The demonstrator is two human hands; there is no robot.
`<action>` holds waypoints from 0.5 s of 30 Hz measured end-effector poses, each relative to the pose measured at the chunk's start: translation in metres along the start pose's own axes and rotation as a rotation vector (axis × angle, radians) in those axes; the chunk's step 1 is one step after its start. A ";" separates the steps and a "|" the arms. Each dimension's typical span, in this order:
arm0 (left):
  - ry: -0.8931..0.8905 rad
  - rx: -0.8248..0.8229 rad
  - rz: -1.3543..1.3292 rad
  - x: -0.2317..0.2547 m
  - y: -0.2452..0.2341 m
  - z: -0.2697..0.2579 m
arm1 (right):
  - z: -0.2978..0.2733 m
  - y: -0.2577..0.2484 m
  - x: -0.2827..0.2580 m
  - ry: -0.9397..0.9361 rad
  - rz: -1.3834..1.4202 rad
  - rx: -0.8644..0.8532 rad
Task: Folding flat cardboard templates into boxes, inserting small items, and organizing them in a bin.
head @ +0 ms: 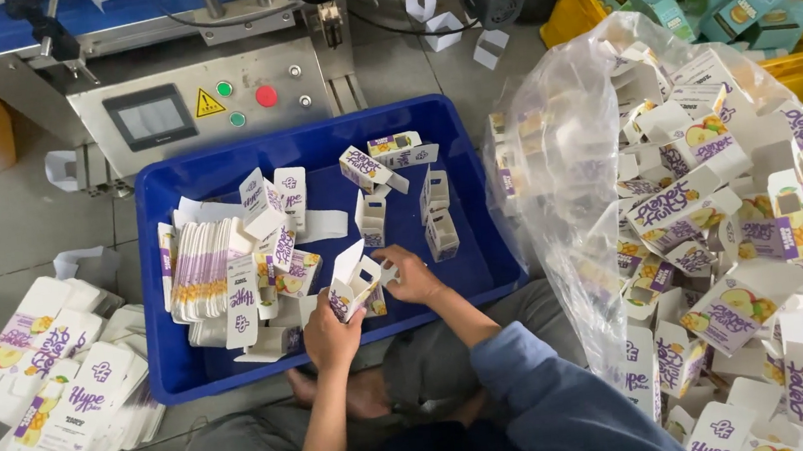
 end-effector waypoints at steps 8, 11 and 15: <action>0.050 -0.335 0.013 -0.012 0.012 0.016 | -0.008 0.017 0.030 0.030 0.273 -0.139; 0.053 -0.377 -0.016 0.011 -0.017 0.001 | -0.008 0.013 0.020 0.083 0.362 -0.130; 0.055 -0.312 -0.053 0.024 -0.041 -0.014 | -0.010 -0.001 -0.002 0.108 0.367 0.008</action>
Point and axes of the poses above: each hand's wrist, its own z-axis towards the middle knuckle, its own y-axis out of the palm, x = y × z, the point moved 3 cm from there along z, towards the middle knuckle, and after that the axes turned 8 degrees about -x, right-handed, at the moved point
